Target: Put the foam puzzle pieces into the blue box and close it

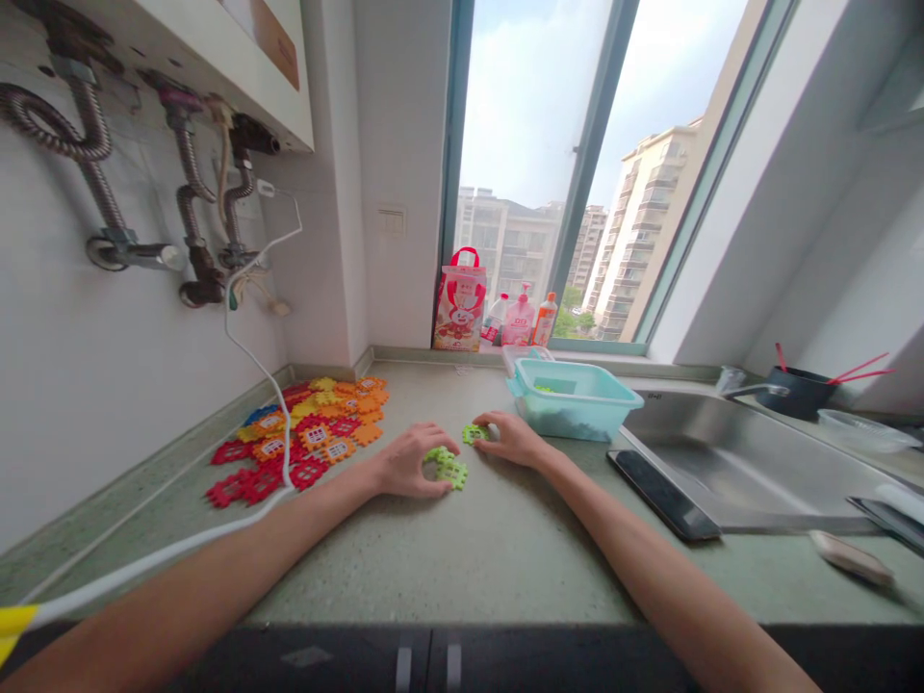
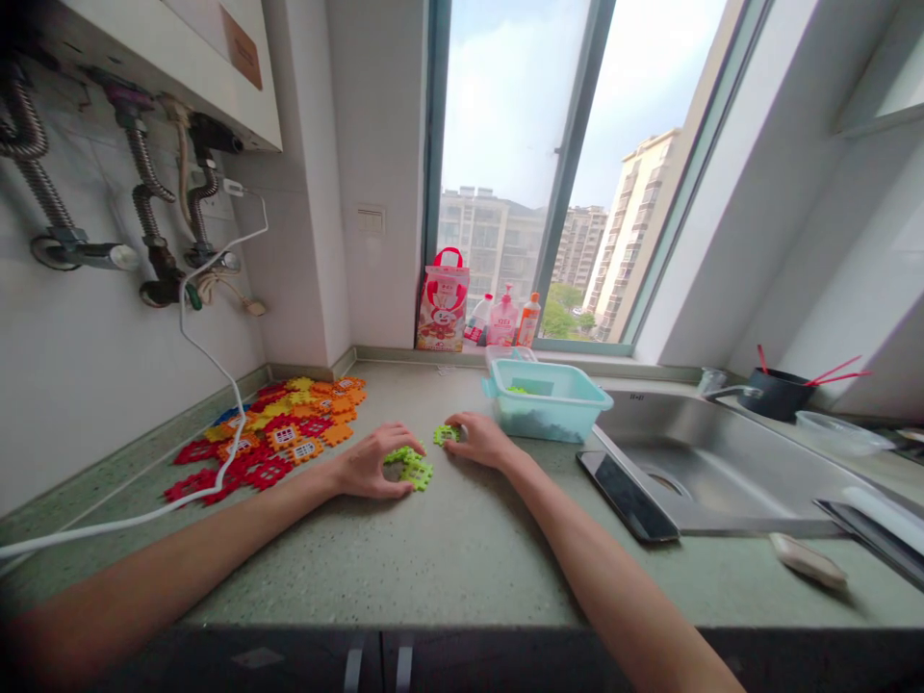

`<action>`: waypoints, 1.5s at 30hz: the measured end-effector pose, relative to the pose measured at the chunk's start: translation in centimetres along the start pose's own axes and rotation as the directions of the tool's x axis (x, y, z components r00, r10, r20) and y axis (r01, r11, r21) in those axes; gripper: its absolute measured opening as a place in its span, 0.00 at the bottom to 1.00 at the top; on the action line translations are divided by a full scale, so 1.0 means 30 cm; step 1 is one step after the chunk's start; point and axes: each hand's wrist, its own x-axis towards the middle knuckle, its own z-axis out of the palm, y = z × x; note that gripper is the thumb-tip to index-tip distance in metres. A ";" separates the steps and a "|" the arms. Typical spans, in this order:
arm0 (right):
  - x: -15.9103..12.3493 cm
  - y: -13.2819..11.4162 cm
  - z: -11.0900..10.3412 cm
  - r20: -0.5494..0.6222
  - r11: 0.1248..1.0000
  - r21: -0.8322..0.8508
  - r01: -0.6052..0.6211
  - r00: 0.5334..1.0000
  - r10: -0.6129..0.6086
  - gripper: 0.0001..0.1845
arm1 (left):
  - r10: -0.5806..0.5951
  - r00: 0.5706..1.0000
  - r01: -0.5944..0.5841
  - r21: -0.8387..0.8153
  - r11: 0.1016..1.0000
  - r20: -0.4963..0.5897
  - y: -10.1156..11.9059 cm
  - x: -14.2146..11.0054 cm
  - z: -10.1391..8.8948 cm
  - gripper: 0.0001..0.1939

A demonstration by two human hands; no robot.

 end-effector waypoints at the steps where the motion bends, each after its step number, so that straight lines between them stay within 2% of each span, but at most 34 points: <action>1: -0.002 -0.006 -0.003 0.002 1.000 -0.002 0.001 1.000 -0.001 0.17 | -0.013 1.000 0.013 0.040 0.999 0.000 -0.001 0.001 -0.005 0.24; 5: -0.006 -0.067 -0.030 0.011 0.999 0.000 0.033 0.999 -0.033 0.16 | -0.079 0.996 0.071 0.180 0.981 0.039 -0.021 0.000 -0.042 0.35; 9: -0.008 -0.185 -0.076 0.097 0.991 0.054 0.118 0.988 -0.123 0.13 | -0.082 0.991 0.047 0.294 0.955 0.108 -0.065 -0.013 -0.112 0.39; 11: -0.011 -0.239 -0.091 0.150 0.987 0.071 0.146 0.977 -0.155 0.13 | -0.099 0.991 0.063 0.333 0.941 0.094 -0.081 -0.019 -0.154 0.35; 13: -0.016 -0.273 -0.094 0.197 0.985 0.048 0.163 0.966 -0.169 0.13 | -0.167 0.983 0.129 0.361 0.923 0.077 -0.086 -0.022 -0.191 0.28; 16: -0.023 -0.288 -0.076 0.250 0.986 -0.010 0.169 0.955 -0.161 0.12 | -0.325 0.942 0.265 0.412 0.872 0.082 -0.080 -0.024 -0.225 0.23; 18: -0.027 -0.284 -0.059 0.268 0.986 -0.029 0.165 0.952 -0.151 0.12 | -0.387 0.917 0.311 0.445 0.840 0.091 -0.075 -0.025 -0.231 0.24; 23: -0.029 -0.281 -0.037 0.271 0.986 -0.059 0.158 0.953 -0.136 0.13 | -0.438 0.886 0.330 0.456 0.826 0.153 -0.076 -0.026 -0.207 0.35; 25: -0.028 -0.288 -0.036 0.270 0.986 -0.068 0.151 0.954 -0.127 0.15 | -0.452 0.874 0.341 0.439 0.831 0.176 -0.080 -0.026 -0.188 0.37; 32: -0.022 -0.306 -0.025 0.271 0.982 -0.077 0.171 0.952 -0.144 0.18 | -0.485 0.860 0.425 0.304 0.853 0.158 -0.116 -0.032 -0.124 0.25; 36: -0.015 -0.300 -0.032 0.256 0.957 -0.145 0.251 0.944 -0.209 0.20 | -0.492 0.857 0.473 0.148 0.869 0.150 -0.139 -0.026 -0.102 0.23; 40: 0.000 -0.271 -0.090 0.143 0.915 -0.239 0.325 0.944 -0.298 0.20 | -0.543 0.837 0.544 0.006 0.839 0.067 -0.142 -0.008 -0.076 0.23; 45: 0.015 -0.208 -0.222 -0.042 0.892 -0.378 0.246 0.959 -0.282 0.15 | -0.604 0.797 0.604 -0.027 0.796 0.024 -0.117 0.012 -0.051 0.25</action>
